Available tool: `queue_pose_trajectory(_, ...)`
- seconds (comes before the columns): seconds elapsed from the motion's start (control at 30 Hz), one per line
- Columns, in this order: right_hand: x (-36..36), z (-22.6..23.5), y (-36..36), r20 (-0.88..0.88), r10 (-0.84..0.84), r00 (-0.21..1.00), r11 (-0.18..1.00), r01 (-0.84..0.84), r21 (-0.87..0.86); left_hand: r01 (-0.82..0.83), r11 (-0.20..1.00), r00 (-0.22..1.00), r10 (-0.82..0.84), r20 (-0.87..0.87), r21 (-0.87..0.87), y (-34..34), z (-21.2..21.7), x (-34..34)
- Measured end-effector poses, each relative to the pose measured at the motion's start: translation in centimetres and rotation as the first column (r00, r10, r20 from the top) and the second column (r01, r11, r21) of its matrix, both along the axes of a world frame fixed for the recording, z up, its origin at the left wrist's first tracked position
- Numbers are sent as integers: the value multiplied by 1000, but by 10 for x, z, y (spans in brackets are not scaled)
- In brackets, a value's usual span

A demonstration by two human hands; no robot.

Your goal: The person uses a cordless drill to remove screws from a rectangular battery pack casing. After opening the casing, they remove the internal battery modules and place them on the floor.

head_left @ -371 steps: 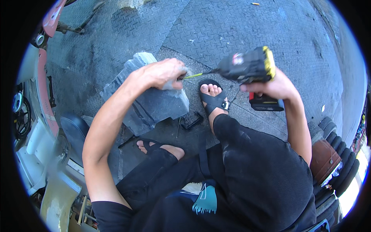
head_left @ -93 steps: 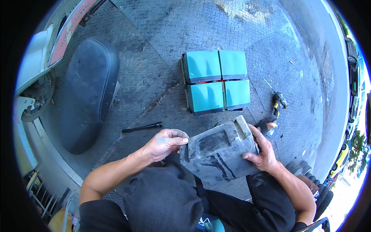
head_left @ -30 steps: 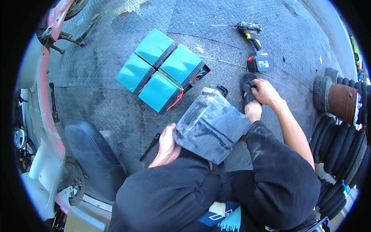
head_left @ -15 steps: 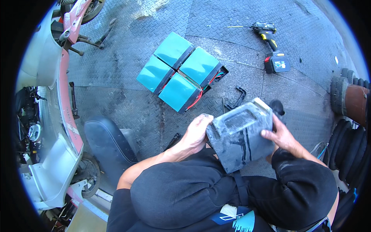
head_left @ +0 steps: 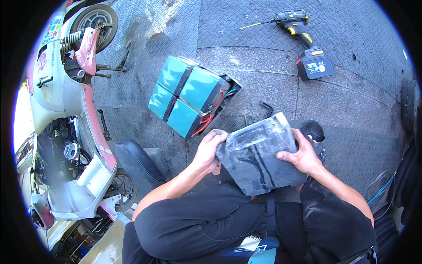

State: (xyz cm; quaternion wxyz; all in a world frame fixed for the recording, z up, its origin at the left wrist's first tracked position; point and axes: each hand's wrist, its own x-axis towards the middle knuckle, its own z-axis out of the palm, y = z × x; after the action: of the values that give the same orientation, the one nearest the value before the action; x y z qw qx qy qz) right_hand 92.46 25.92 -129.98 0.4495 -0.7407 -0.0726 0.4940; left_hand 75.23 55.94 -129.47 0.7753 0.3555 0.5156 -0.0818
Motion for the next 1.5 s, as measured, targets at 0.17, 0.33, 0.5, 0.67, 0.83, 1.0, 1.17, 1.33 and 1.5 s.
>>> queue_pose_trajectory(0.17,8,-10,13,39,152,988,986,-154,65,0,999,992,5,-127,42,6,20,-17)
queue_pose_trajectory(0.33,16,-18,28,44,244,969,962,-247,113,-81,984,984,105,-145,160,-3,31,-37)
queue_pose_trajectory(0.5,23,-30,33,71,356,932,917,-363,167,-220,961,954,248,-167,167,-20,31,-51)
queue_pose_trajectory(0.67,22,-32,30,95,426,900,890,-436,133,-273,945,929,308,-207,181,-39,24,-61)
queue_pose_trajectory(0.83,21,-34,32,70,401,913,901,-407,149,-254,944,935,295,-196,209,-38,24,-57)
queue_pose_trajectory(1.0,22,-34,31,83,406,910,901,-414,133,-167,942,935,245,-255,290,-38,24,-54)
queue_pose_trajectory(1.17,22,-32,31,75,403,912,904,-410,119,-163,947,948,228,-221,277,-36,19,-61)
queue_pose_trajectory(1.33,22,-33,31,94,398,913,903,-408,132,-329,932,913,355,-202,151,-37,11,-65)
queue_pose_trajectory(1.5,22,-33,30,114,389,914,905,-402,138,-456,890,872,451,-190,23,-39,5,-63)
